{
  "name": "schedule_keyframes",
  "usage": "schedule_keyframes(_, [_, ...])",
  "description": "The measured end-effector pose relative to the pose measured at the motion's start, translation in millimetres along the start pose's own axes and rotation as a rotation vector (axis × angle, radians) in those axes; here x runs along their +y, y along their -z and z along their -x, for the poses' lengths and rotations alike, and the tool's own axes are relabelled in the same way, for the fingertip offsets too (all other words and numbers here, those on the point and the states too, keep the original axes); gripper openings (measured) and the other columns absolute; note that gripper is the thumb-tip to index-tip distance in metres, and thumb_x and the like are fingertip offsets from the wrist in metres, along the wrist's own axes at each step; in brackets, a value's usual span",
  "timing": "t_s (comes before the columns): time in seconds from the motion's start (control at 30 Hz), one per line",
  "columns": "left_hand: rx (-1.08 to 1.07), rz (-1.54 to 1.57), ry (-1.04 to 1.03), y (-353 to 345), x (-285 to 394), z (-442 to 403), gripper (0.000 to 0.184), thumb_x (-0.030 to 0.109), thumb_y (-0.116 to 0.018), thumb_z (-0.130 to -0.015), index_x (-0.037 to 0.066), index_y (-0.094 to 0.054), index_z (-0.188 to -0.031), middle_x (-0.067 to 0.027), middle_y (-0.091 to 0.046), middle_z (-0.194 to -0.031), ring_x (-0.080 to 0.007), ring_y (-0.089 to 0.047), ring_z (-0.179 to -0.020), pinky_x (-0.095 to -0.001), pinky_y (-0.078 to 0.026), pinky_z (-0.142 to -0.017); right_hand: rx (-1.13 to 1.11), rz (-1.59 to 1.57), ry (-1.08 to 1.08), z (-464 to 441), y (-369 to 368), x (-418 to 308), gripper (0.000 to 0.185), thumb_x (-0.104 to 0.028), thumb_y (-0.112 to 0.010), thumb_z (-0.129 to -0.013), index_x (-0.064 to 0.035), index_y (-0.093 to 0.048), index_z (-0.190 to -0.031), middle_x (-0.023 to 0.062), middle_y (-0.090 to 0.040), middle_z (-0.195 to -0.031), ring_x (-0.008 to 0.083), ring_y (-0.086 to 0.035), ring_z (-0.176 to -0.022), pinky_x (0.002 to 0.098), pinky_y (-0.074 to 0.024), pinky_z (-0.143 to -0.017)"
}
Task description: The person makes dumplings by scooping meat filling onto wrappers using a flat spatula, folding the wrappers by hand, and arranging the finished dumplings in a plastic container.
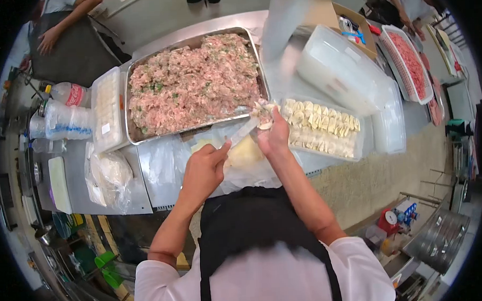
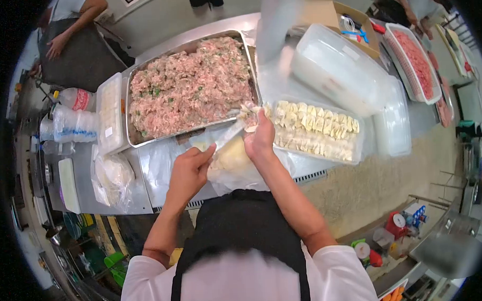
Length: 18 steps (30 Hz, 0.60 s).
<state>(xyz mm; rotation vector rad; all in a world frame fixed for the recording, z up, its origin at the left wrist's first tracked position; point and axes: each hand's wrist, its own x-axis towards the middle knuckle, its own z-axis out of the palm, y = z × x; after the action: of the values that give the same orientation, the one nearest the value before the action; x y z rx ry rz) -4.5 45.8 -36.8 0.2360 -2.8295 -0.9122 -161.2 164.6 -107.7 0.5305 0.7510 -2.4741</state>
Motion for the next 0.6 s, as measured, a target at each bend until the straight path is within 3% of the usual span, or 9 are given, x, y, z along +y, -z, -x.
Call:
schedule_keyframes(0.1, [0.145,0.128,-0.035,-3,14,-3,0.044,-0.002,-0.069,-0.083,0.009,-0.07,-0.125,-0.0129,-0.053,-0.07,-0.0291,-0.056,-0.062,-0.0404,-0.046,-0.061,-0.034,0.044,-0.01,13,-7,-10,0.041,-0.03,-0.039,-0.108,0.001,-0.053,-0.131,0.0147,-0.062,-0.125,0.0283,-0.059,-0.117,0.0456,-0.0449,-0.105])
schedule_keyframes(0.2, [0.032,0.118,-0.076,-23,-8,-18,0.042,-0.003,-0.07,-0.082,0.008,-0.07,-0.123,-0.013,-0.055,-0.07,-0.0277,-0.056,-0.061,-0.0389,-0.045,-0.06,-0.151,0.071,-0.016,14,-10,-21,0.043,-0.025,-0.044,-0.104,0.0008,-0.049,-0.137,0.017,-0.058,-0.134,0.0291,-0.057,-0.123,0.0464,-0.0409,-0.11])
schedule_keyframes(0.27, [0.032,0.172,-0.022,-8,-6,-19,0.04,-0.002,-0.069,-0.083,0.008,-0.071,-0.122,-0.0136,-0.055,-0.069,-0.0282,-0.057,-0.062,-0.0382,-0.045,-0.06,-0.524,0.042,-0.11,16,0,-35,0.055,-0.023,-0.05,-0.095,0.0017,-0.042,-0.144,0.0148,-0.057,-0.134,0.0282,-0.057,-0.122,0.0437,-0.0389,-0.111])
schedule_keyframes(0.33, [0.032,0.229,0.057,12,9,-16,0.038,-0.001,-0.069,-0.083,0.008,-0.071,-0.12,-0.0143,-0.056,-0.069,-0.0286,-0.057,-0.062,-0.0375,-0.045,-0.06,-0.489,0.071,-0.11,21,12,-36,0.07,-0.012,-0.058,-0.085,-0.0001,-0.035,-0.15,0.0141,-0.054,-0.138,0.0301,-0.055,-0.126,0.0434,-0.0399,-0.112])
schedule_keyframes(0.4, [-0.012,0.209,0.103,26,17,-16,0.036,0.0,-0.069,-0.084,0.008,-0.072,-0.119,-0.0162,-0.057,-0.071,-0.0309,-0.059,-0.066,-0.0408,-0.046,-0.062,-0.349,0.733,0.325,24,17,-25,0.067,-0.001,-0.064,-0.078,-0.0021,-0.045,-0.143,0.0143,-0.062,-0.127,0.0293,-0.061,-0.117,0.0412,-0.0477,-0.103])
schedule_keyframes(0.43, [-0.016,0.208,0.099,27,18,-16,0.036,0.0,-0.069,-0.084,0.008,-0.072,-0.119,-0.0162,-0.057,-0.071,-0.0309,-0.059,-0.066,-0.0408,-0.046,-0.062,-0.345,0.73,0.329,27,13,-26,0.067,-0.001,-0.064,-0.078,-0.0021,-0.045,-0.143,0.0143,-0.062,-0.127,0.0293,-0.061,-0.117,0.0412,-0.0477,-0.103])
schedule_keyframes(0.5, [-0.15,0.171,0.033,26,21,-16,0.036,0.002,-0.069,-0.084,0.009,-0.072,-0.119,-0.0157,-0.056,-0.07,-0.0307,-0.058,-0.065,-0.0408,-0.046,-0.064,-0.34,1.348,0.59,36,6,-33,0.054,0.007,-0.067,-0.073,-0.0008,-0.06,-0.126,0.0147,-0.069,-0.109,0.0258,-0.068,-0.104,0.0376,-0.054,-0.089])
schedule_keyframes(0.53, [-0.156,0.174,0.026,28,21,-15,0.036,0.002,-0.069,-0.084,0.009,-0.072,-0.119,-0.0157,-0.056,-0.07,-0.0307,-0.058,-0.065,-0.0408,-0.046,-0.064,-0.33,1.349,0.595,30,13,-32,0.054,0.007,-0.067,-0.073,-0.0008,-0.06,-0.126,0.0147,-0.069,-0.109,0.0258,-0.068,-0.104,0.0376,-0.054,-0.089])
schedule_keyframes(0.6, [-0.206,0.167,0.036,40,13,-15,0.035,0.003,-0.068,-0.084,0.008,-0.072,-0.119,-0.0158,-0.056,-0.068,-0.0293,-0.056,-0.063,-0.0399,-0.045,-0.063,-0.469,1.482,0.959,11,35,-31,0.029,-0.001,-0.069,-0.08,-0.0023,-0.069,-0.109,0.0073,-0.072,-0.092,0.0205,-0.071,-0.089,0.0364,-0.0548,-0.081])
